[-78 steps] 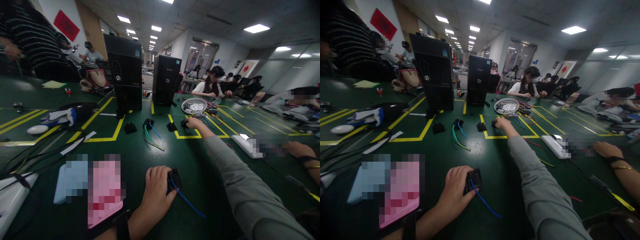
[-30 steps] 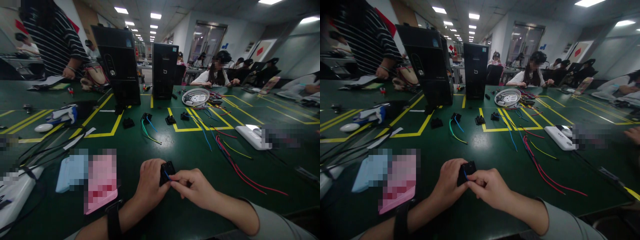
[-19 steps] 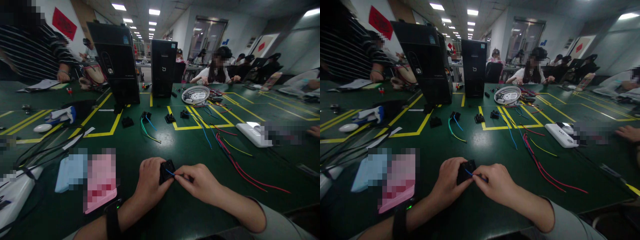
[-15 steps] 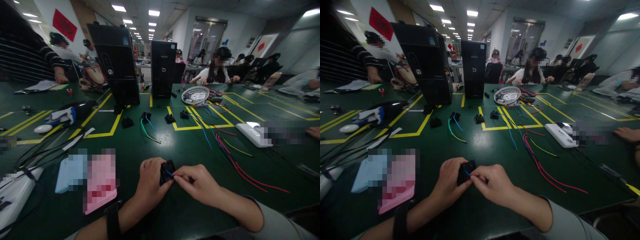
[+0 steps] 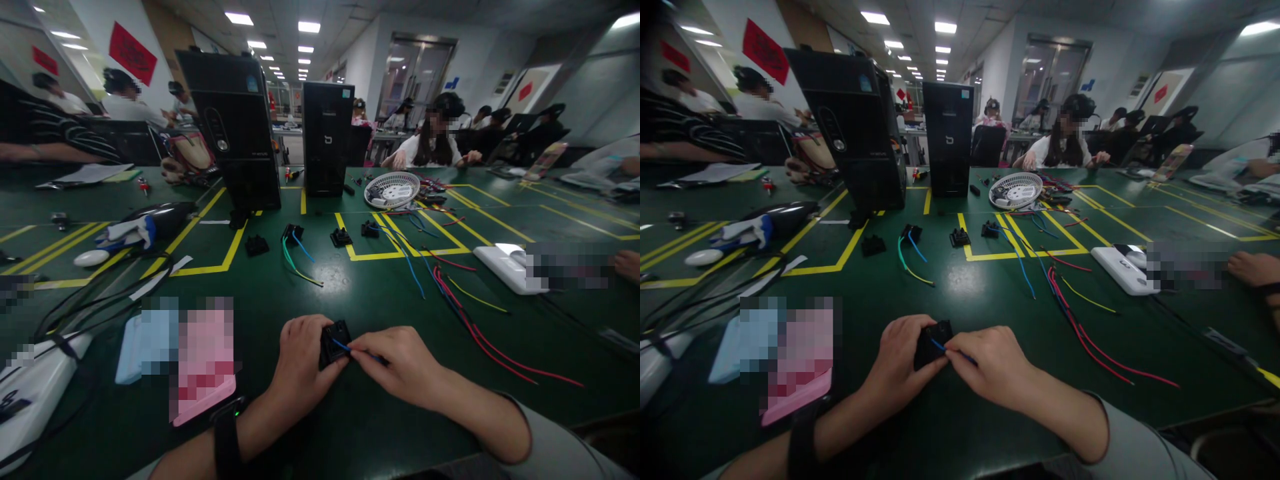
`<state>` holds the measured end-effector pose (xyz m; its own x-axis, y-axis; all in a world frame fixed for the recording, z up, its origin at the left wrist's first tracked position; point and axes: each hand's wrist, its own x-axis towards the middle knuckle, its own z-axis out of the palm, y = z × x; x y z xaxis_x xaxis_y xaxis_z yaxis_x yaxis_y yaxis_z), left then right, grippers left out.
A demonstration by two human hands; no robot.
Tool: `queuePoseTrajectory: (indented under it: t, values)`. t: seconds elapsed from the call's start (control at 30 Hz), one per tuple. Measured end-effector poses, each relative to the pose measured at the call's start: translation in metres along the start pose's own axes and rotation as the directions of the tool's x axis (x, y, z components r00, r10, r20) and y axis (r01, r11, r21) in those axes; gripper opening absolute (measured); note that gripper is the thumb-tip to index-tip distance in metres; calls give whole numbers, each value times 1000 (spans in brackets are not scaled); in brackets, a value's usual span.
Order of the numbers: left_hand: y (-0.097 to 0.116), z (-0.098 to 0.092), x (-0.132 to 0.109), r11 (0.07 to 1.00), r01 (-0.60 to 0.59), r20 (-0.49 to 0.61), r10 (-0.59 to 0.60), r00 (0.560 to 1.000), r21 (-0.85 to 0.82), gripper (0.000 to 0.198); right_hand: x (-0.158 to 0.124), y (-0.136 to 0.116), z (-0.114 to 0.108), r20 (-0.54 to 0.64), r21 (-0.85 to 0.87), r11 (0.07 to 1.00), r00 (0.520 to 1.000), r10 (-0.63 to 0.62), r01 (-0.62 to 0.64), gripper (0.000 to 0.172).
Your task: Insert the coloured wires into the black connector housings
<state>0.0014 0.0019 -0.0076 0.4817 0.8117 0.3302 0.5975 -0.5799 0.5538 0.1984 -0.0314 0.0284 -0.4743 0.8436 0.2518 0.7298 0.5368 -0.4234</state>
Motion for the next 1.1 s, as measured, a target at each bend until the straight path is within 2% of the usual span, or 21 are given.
queuePoseTrajectory:
  t: [0.17, 0.23, 0.3, 0.37, 0.4, 0.47, 0.57, 0.63, 0.7, 0.77, 0.8, 0.87, 0.93, 1.0, 1.1]
  values:
    - [0, 1, -1, 1000, -9, -5, 9, 1000, 3, 39, 0, -3, 9, -162, 65, 994, 984, -71, 83, 15]
    - [-2, 3, -1, 1000, -11, -5, 11, 1000, 3, 40, 0, -4, 10, -123, 22, 988, 981, -150, 154, 17]
    - [-3, 4, -2, 1000, -4, -10, 4, 1000, 2, 41, 0, -3, 7, -12, -50, 975, 976, -216, 215, 19]
    - [-4, 4, -1, 1000, 6, -13, -6, 1000, -2, 41, 1, -2, 3, 70, -113, 964, 970, -233, 240, 20]
    - [-3, 4, -1, 1000, 7, -12, -7, 1000, -5, 40, 1, -1, 1, 70, -133, 963, 971, -229, 236, 19]
    - [-2, 2, -1, 1000, 6, -7, -6, 1000, -11, 38, 1, 1, -1, -8, -135, 967, 976, -219, 216, 18]
    - [0, 1, 0, 1000, 12, 1, -12, 1000, -13, 38, 0, 1, -4, -274, -79, 980, 941, -198, 183, 16]
    - [0, 1, 0, 1000, 20, 3, -20, 1000, -15, 39, -1, 1, -8, -477, 10, 991, 872, -110, 130, 20]
    - [-1, 2, 0, 999, 27, 3, -27, 1000, -16, 40, -1, 2, -13, -632, 202, 974, 774, 47, 106, 23]
    - [-3, 3, -1, 999, 33, -3, -33, 999, -16, 41, 3, 6, -20, -685, 453, 880, 687, 240, 144, 19]
    - [-3, 3, -1, 999, 32, -3, -32, 999, -16, 41, 5, 9, -23, -673, 566, 807, 661, 333, 169, 17]
    - [-2, 3, -1, 1000, 27, -4, -28, 1000, -13, 40, 12, 17, -32, -602, 722, 671, 631, 489, 169, 15]
    - [-1, 3, -2, 1000, 23, -7, -23, 1000, -9, 39, 18, 27, -42, -533, 790, 602, 616, 580, 118, 18]
    - [-1, 3, -3, 1000, 28, -18, -28, 999, -3, 45, 22, 36, -52, -509, 790, 610, 612, 606, 52, 23]
    - [-1, 4, -5, 1000, 21, -15, -21, 1000, 4, 52, 31, 46, -69, -536, 709, 704, 621, 572, -35, 27]
